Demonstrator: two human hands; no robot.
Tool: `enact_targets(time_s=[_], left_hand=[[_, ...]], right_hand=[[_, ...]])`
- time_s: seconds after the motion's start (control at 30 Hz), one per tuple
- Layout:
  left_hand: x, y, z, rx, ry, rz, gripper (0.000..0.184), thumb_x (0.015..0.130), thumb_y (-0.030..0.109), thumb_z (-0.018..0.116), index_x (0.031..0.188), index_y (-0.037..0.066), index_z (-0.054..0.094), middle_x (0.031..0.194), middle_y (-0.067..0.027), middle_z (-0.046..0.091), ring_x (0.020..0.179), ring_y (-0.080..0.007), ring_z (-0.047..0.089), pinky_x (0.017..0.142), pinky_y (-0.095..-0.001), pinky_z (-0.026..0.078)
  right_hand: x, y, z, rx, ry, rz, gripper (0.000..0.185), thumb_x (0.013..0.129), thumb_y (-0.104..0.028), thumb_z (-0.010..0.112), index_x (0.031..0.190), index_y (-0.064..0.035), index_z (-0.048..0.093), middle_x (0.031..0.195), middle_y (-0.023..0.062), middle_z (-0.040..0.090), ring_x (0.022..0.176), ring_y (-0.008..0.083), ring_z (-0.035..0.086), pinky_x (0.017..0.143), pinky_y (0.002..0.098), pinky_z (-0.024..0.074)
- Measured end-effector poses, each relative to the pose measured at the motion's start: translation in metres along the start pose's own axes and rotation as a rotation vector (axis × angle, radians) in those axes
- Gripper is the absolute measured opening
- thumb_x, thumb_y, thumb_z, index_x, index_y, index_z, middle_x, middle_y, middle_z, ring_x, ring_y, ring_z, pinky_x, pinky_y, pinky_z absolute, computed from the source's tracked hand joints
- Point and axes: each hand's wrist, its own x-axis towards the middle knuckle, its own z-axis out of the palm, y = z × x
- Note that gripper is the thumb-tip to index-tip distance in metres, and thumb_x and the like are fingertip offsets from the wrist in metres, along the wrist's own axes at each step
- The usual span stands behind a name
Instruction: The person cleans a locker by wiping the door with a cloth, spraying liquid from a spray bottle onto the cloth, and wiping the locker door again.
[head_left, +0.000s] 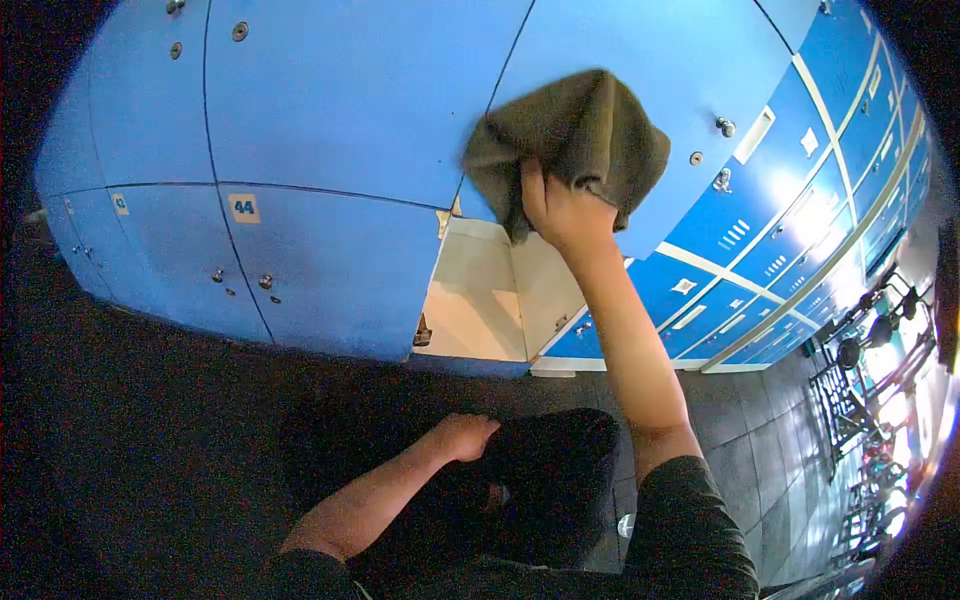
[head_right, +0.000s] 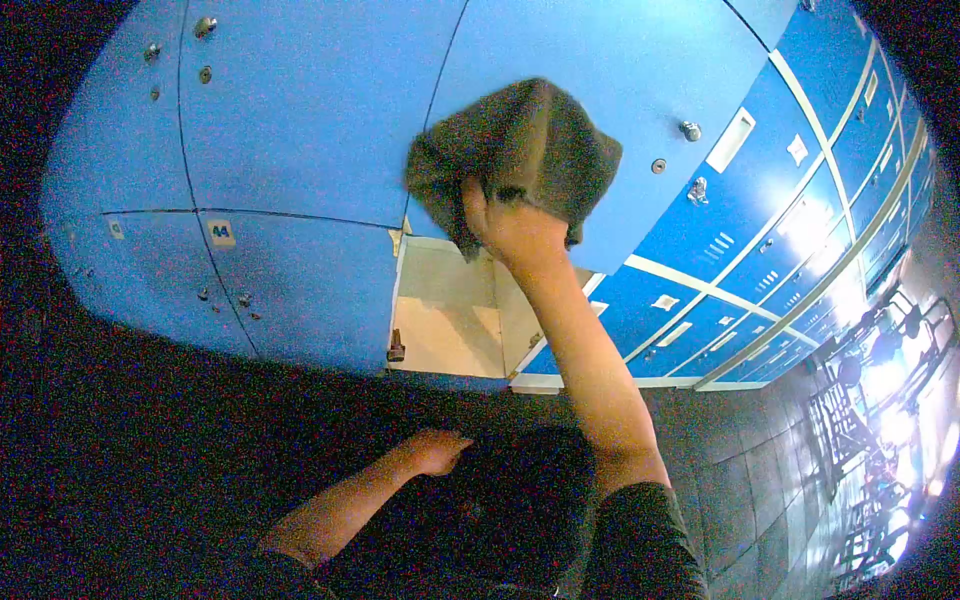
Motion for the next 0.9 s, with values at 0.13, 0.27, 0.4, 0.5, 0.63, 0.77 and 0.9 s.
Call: enact_targets(time_s=[0.13,0.27,0.4,0.5,0.63,0.77,0.9], left_hand=[[-0.001,-0.003,0.002,0.008,-0.013,-0.011,0.032,0.090,0.014,0.059,0.120,0.006,0.066,0.113,-0.0195,0.071,0.104,-0.0397,0.071,0.085,-0.0532,0.060],[0.001,0.002,0.001,0.029,-0.049,-0.029,0.032,0.090,0.014,0.059,0.120,0.005,0.066,0.115,-0.0195,0.070,0.107,-0.0389,0.070,0.086,-0.0532,0.060],[0.003,0.004,0.003,0.056,-0.036,-0.014,0.032,0.089,0.013,0.059,0.119,0.004,0.066,0.115,-0.0194,0.070,0.107,-0.0385,0.070,0.087,-0.0534,0.060],[-0.001,0.011,-0.013,0.044,-0.098,-0.041,0.032,0.089,0.013,0.059,0.119,0.003,0.066,0.114,-0.0196,0.070,0.108,-0.0385,0.070,0.087,-0.0536,0.060],[0.005,0.003,0.002,0.040,-0.070,-0.023,0.031,0.089,0.013,0.060,0.118,0.003,0.066,0.115,-0.0193,0.071,0.109,-0.0387,0.070,0.087,-0.0537,0.060],[0.002,0.000,0.000,0.019,-0.048,-0.024,0.031,0.089,0.013,0.060,0.118,0.004,0.066,0.114,-0.0195,0.071,0.108,-0.0389,0.070,0.087,-0.0540,0.059],[0.001,0.004,-0.005,0.005,-0.085,-0.052,0.030,0.088,0.012,0.061,0.116,0.004,0.067,0.113,-0.0209,0.072,0.107,-0.0394,0.071,0.087,-0.0540,0.060]], right_hand=[[-0.041,0.010,-0.010,0.249,-0.051,0.025,0.105,0.086,-0.045,0.069,0.163,0.0021,0.014,0.168,0.0292,0.015,0.156,0.0483,0.013,0.128,0.0561,0.0071],[-0.082,0.035,-0.002,-0.003,-0.193,0.087,0.089,0.090,-0.043,0.065,0.159,0.0008,0.031,0.165,0.0302,0.025,0.155,0.0491,0.017,0.128,0.0565,0.0075],[-0.062,0.035,-0.017,-0.026,-0.129,0.069,0.071,0.095,-0.044,0.057,0.151,-0.0008,0.049,0.161,0.0298,0.036,0.153,0.0516,0.020,0.127,0.0591,0.0075],[-0.031,0.020,-0.015,0.058,-0.116,0.158,0.069,0.099,-0.049,0.048,0.150,-0.0019,0.051,0.162,0.0286,0.035,0.153,0.0534,0.018,0.125,0.0633,0.0056],[-0.011,-0.007,-0.010,-0.014,-0.106,0.112,0.072,0.101,-0.049,0.046,0.155,-0.0015,0.043,0.165,0.0298,0.027,0.154,0.0520,0.014,0.126,0.0622,0.0047],[-0.038,-0.001,0.006,0.132,-0.085,0.084,0.100,0.090,-0.050,0.063,0.162,0.0031,0.019,0.168,0.0284,0.021,0.155,0.0490,0.016,0.128,0.0555,0.0079],[-0.069,0.009,0.002,0.270,-0.050,0.102,0.101,0.088,-0.046,0.067,0.162,0.0043,0.019,0.166,0.0291,0.024,0.154,0.0490,0.019,0.128,0.0549,0.0108]])
